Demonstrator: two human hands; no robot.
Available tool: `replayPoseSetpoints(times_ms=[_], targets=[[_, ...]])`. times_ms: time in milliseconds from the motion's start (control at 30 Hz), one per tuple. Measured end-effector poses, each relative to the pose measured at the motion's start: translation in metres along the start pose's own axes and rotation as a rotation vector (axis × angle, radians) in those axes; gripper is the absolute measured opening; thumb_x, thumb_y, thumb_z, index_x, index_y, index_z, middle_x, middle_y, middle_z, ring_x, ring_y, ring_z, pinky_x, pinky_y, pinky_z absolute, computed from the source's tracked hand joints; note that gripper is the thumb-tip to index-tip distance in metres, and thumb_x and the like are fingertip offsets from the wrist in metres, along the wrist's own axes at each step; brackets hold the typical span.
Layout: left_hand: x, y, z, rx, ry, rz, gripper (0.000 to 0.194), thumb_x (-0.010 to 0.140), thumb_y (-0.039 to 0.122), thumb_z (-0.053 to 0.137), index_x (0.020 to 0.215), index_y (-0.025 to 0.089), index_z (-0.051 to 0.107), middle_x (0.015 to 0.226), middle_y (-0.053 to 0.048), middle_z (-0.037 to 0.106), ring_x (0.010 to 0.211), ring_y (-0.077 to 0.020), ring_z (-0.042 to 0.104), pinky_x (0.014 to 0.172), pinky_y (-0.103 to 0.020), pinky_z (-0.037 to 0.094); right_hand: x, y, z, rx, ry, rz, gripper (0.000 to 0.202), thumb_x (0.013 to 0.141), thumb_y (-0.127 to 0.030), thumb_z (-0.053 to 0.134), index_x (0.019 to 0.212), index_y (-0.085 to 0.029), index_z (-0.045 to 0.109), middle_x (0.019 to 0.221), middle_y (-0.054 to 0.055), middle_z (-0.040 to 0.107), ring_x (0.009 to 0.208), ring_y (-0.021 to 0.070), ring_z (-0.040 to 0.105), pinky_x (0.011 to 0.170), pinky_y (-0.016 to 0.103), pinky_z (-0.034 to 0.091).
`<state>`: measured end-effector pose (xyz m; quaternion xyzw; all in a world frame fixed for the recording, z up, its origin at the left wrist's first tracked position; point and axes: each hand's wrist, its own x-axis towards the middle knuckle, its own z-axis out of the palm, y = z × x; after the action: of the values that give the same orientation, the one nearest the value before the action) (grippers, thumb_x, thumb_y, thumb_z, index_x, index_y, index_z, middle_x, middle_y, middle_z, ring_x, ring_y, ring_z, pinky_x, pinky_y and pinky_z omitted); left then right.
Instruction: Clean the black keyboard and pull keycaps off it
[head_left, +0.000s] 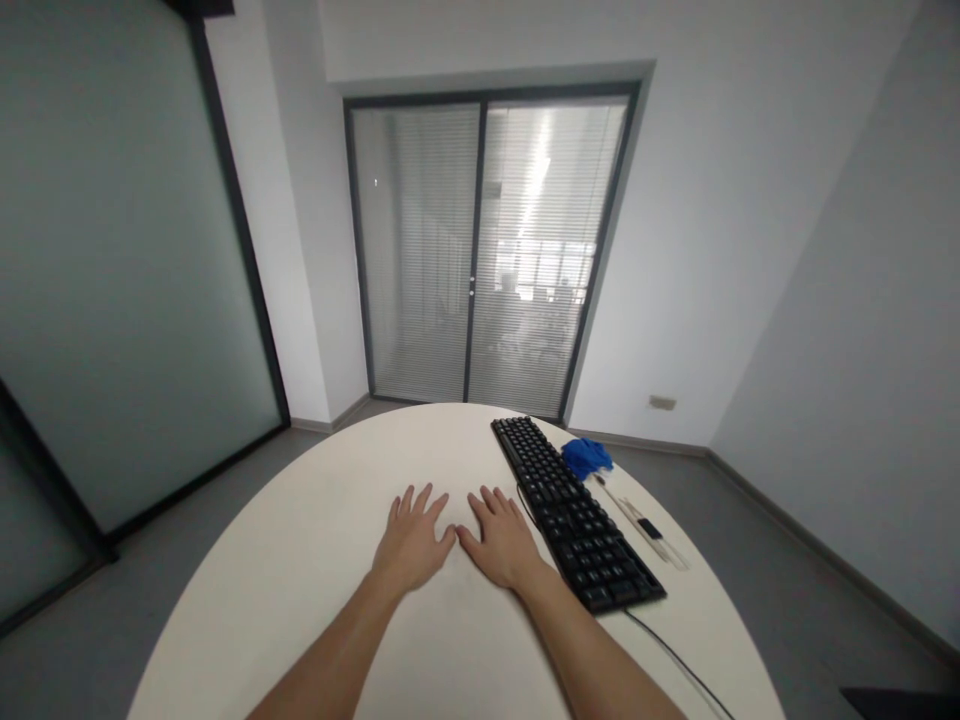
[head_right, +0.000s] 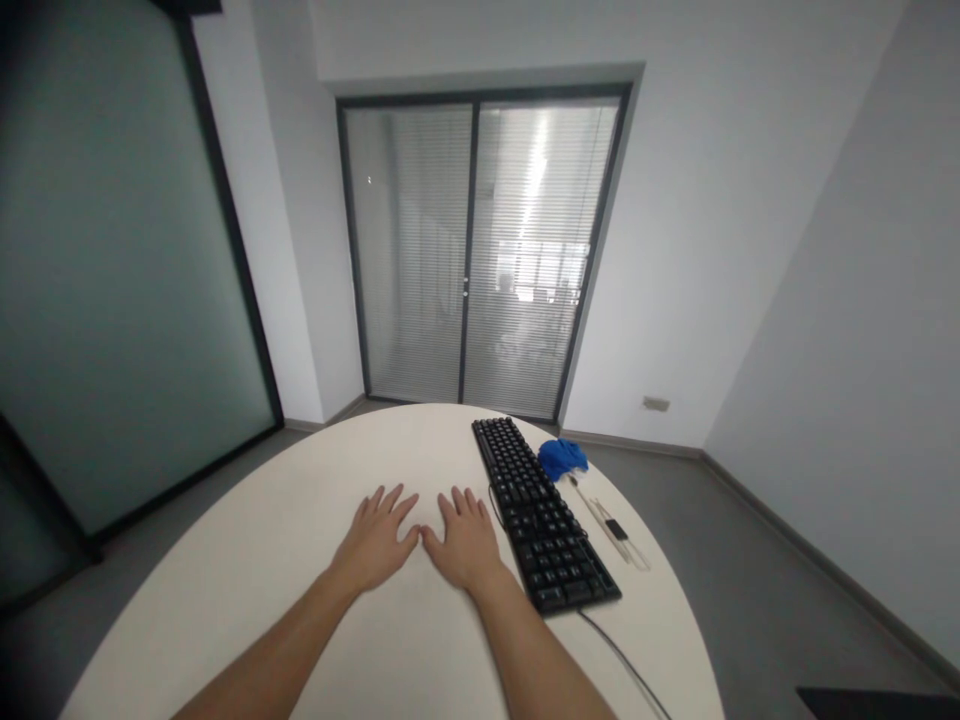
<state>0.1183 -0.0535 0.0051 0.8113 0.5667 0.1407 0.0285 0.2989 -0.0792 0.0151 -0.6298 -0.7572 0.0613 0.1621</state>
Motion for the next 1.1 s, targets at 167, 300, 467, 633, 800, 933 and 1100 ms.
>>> replayPoseSetpoints(times_ms=[167,300,467,633,800,933,1100], targets=[[-0.001,-0.005,-0.001,-0.036,-0.038,0.040,0.058,0.094,0.051,0.037,0.146,0.027,0.041,0.157,-0.006,0.031,0.145,-0.0341,0.020,0.117,-0.050,0.015,0.002,-0.001,0.000,0.003,-0.014,0.011,0.066,0.093,-0.056,0.040,0.147,-0.018,0.040,0.155,0.014,0.032,0.144,0.0319,0.023,0.116,0.048,0.014],[0.001,-0.010,0.003,-0.048,-0.069,0.037,0.057,0.094,0.050,0.038,0.146,0.027,0.042,0.157,-0.006,0.030,0.146,-0.0342,0.019,0.117,-0.051,0.014,0.004,0.002,0.003,0.005,-0.001,0.008,0.066,0.092,-0.056,0.042,0.146,-0.018,0.041,0.154,0.014,0.034,0.144,0.0319,0.025,0.116,0.047,0.015],[0.002,-0.013,0.006,-0.058,-0.066,0.059,0.057,0.094,0.050,0.038,0.146,0.026,0.041,0.157,-0.005,0.029,0.146,-0.0344,0.019,0.117,-0.051,0.016,0.005,0.001,0.005,0.007,0.002,0.015,0.064,0.092,-0.054,0.042,0.146,-0.018,0.042,0.155,0.013,0.034,0.144,0.0316,0.025,0.116,0.047,0.015],[0.001,-0.015,0.005,-0.058,-0.068,0.060,0.057,0.094,0.050,0.038,0.146,0.027,0.041,0.157,-0.005,0.030,0.145,-0.0331,0.020,0.117,-0.050,0.015,0.006,0.000,0.007,-0.003,0.004,0.014,0.065,0.092,-0.053,0.043,0.145,-0.017,0.042,0.154,0.014,0.035,0.144,0.0318,0.025,0.116,0.047,0.016],[0.000,-0.015,0.006,-0.069,-0.068,0.059,0.057,0.094,0.050,0.039,0.146,0.026,0.042,0.157,-0.005,0.029,0.146,-0.0334,0.019,0.117,-0.050,0.015,0.005,0.000,0.009,-0.011,0.000,0.013,0.065,0.092,-0.054,0.043,0.146,-0.019,0.042,0.154,0.012,0.035,0.143,0.0320,0.026,0.116,0.047,0.016],[-0.001,-0.016,0.007,-0.084,-0.070,0.055,0.057,0.094,0.050,0.039,0.146,0.027,0.042,0.158,-0.005,0.029,0.146,-0.0330,0.018,0.117,-0.050,0.014,0.005,0.000,0.009,-0.012,-0.001,0.014,0.064,0.092,-0.054,0.043,0.145,-0.019,0.042,0.154,0.013,0.035,0.143,0.0320,0.025,0.116,0.047,0.016],[-0.001,-0.017,0.007,-0.082,-0.066,0.059,0.058,0.094,0.051,0.039,0.146,0.027,0.041,0.157,-0.005,0.029,0.146,-0.0335,0.019,0.117,-0.049,0.015,0.004,-0.001,0.009,-0.008,-0.005,0.006,0.065,0.092,-0.054,0.043,0.146,-0.017,0.041,0.154,0.014,0.034,0.143,0.0325,0.025,0.116,0.047,0.015]])
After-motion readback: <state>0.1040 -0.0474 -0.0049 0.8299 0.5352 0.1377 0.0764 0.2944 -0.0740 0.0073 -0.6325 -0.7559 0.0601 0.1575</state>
